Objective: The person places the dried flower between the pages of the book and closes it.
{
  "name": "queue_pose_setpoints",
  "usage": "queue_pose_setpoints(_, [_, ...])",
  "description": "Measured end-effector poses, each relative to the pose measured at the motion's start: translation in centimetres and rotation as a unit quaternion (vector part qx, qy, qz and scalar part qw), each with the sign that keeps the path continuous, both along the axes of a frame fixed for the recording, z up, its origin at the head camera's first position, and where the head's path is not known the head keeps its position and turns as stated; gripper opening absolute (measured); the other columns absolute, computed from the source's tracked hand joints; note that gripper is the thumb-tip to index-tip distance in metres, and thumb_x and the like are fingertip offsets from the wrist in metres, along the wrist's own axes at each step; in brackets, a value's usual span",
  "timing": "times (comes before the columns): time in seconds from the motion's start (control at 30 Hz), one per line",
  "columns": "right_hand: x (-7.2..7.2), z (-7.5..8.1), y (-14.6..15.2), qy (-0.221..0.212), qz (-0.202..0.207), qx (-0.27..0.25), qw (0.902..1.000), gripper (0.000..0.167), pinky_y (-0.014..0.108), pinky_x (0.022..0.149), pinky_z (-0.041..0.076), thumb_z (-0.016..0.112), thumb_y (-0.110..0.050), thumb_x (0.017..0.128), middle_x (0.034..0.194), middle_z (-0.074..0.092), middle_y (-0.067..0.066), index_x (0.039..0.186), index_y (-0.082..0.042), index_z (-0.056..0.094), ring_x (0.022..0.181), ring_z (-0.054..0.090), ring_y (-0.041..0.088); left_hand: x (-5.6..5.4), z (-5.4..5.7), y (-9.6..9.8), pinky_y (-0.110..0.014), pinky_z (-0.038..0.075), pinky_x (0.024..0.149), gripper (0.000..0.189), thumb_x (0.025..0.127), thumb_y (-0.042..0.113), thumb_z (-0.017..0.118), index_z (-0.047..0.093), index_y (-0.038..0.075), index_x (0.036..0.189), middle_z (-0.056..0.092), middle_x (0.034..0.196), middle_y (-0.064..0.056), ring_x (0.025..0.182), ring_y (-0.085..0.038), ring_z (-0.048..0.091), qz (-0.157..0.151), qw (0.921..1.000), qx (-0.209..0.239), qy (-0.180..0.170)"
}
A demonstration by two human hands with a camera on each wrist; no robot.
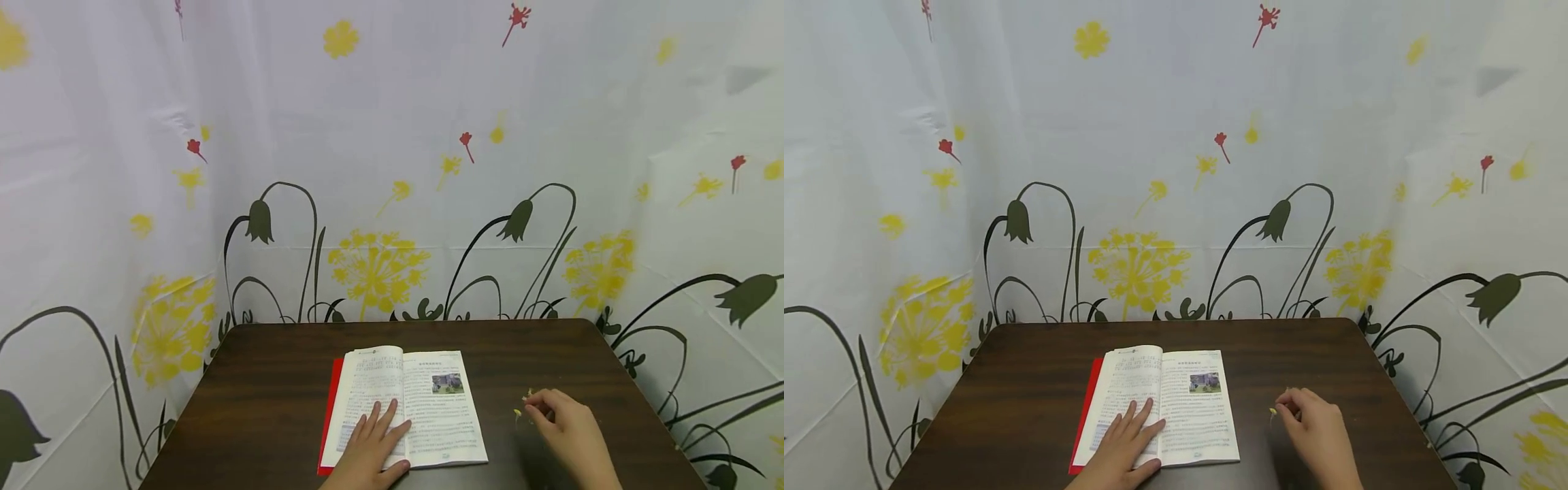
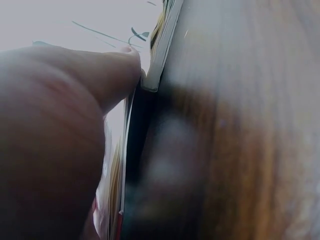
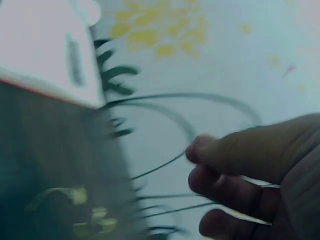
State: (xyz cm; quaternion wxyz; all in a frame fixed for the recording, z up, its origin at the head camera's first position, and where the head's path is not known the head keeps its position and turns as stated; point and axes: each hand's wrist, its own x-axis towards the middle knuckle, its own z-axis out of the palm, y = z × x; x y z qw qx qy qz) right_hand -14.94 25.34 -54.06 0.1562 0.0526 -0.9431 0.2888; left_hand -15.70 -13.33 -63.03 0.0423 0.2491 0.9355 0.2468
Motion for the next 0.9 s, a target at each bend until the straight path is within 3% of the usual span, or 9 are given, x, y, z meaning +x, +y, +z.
queue_pose_setpoints(0.17, [-1.8,-3.3,0.4,-0.136,-0.026,0.038,0.9897,0.009,0.048,0.079,0.049,0.084,-0.024,0.095,0.083,0.072,-0.016,0.090,-0.028,0.078,0.073,0.061,0.005,0.1,-0.9,-0.3,-0.078,0.023,0.126,0.069,0.102,0.065,0.063,0.053,0.032,0.162,0.029,0.181,-0.010,0.165,-0.051,0.024,0.000,0.9999,0.013,0.008])
queue_pose_setpoints(0.33, [-2.1,-5.4,0.5,-0.192,-0.019,0.048,0.9801,0.013,0.055,0.082,0.043,0.086,-0.027,0.092,0.079,0.070,-0.017,0.088,-0.033,0.076,0.076,0.062,0.008,0.0,-1.1,-0.3,-0.077,0.021,0.128,0.070,0.101,0.065,0.063,0.053,0.033,0.162,0.028,0.182,-0.009,0.166,-0.050,0.023,0.003,0.9999,0.013,-0.003])
queue_pose_setpoints(0.53, [-2.1,-6.6,-0.1,-0.177,-0.027,0.065,0.9817,0.019,0.047,0.073,0.038,0.091,-0.028,0.086,0.073,0.065,-0.015,0.086,-0.033,0.073,0.072,0.059,0.009,-0.2,-1.3,-0.4,-0.077,0.023,0.127,0.070,0.102,0.068,0.059,0.053,0.031,0.162,0.028,0.182,-0.010,0.166,-0.050,0.024,-0.002,1.0000,0.002,0.007])
queue_pose_setpoints(0.67, [-2.5,-6.6,-0.6,-0.144,-0.035,0.075,0.9861,0.020,0.044,0.071,0.037,0.090,-0.023,0.087,0.072,0.063,-0.014,0.083,-0.031,0.072,0.069,0.056,0.010,-0.4,-1.2,-0.5,-0.077,0.021,0.127,0.070,0.102,0.069,0.059,0.052,0.034,0.161,0.028,0.182,-0.008,0.166,-0.050,0.023,-0.001,0.9998,0.019,0.010])
queue_pose_setpoints(0.9, [-2.6,-6.3,-0.9,-0.134,-0.039,0.087,0.9863,0.020,0.045,0.071,0.041,0.087,-0.018,0.089,0.072,0.060,-0.012,0.079,-0.026,0.071,0.069,0.055,0.010,-0.6,-1.1,-0.3,-0.076,0.020,0.129,0.070,0.101,0.068,0.061,0.052,0.034,0.162,0.026,0.183,-0.007,0.167,-0.049,0.022,0.001,0.9999,0.013,-0.002])
